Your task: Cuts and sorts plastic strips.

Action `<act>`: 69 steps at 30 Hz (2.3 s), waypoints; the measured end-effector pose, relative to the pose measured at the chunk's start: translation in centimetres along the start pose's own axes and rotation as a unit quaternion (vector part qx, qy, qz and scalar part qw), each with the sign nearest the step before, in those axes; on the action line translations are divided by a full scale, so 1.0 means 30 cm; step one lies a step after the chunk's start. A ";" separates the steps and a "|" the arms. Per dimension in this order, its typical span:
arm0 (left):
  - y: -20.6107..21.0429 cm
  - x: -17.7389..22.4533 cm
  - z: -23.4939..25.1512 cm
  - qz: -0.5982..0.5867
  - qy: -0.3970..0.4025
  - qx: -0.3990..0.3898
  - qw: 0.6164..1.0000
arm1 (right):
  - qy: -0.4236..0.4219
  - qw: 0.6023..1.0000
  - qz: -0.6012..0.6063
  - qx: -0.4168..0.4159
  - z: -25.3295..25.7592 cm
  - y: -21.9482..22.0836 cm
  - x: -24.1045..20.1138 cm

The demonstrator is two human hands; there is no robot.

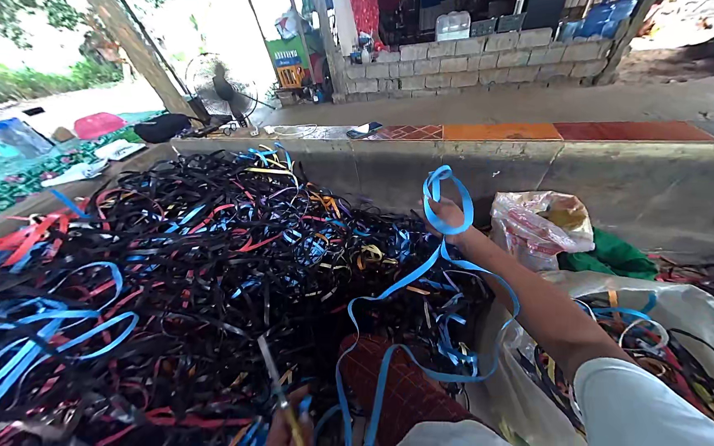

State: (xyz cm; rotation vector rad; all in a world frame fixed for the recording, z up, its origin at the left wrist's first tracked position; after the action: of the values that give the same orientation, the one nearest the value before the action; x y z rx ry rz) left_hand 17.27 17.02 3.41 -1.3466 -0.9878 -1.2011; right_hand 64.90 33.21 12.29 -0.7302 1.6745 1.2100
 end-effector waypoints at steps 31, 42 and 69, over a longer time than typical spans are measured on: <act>0.409 0.348 0.105 -0.118 0.143 -0.198 0.962 | 0.200 0.965 0.011 -0.168 -0.303 0.557 0.603; 0.231 0.325 0.183 -0.194 0.106 0.007 0.975 | 0.215 0.898 0.039 -0.382 -0.543 0.682 0.684; -0.010 0.723 0.218 0.359 0.109 0.067 0.924 | -0.112 0.549 -0.745 -0.362 -0.417 0.805 0.337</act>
State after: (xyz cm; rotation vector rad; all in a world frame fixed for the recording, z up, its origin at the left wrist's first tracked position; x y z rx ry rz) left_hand 21.37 22.35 25.05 -1.2660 -0.3430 -0.6814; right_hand 36.08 30.22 13.86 -1.8182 -0.1775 0.4857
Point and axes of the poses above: each hand's wrist, its own z-axis towards the middle knuckle, its own y-axis out of the palm, x = y × z, the point moved 10 cm from there along z, towards the middle knuckle, and after that the axes turned 7 degrees about z, right-handed, at the moved point
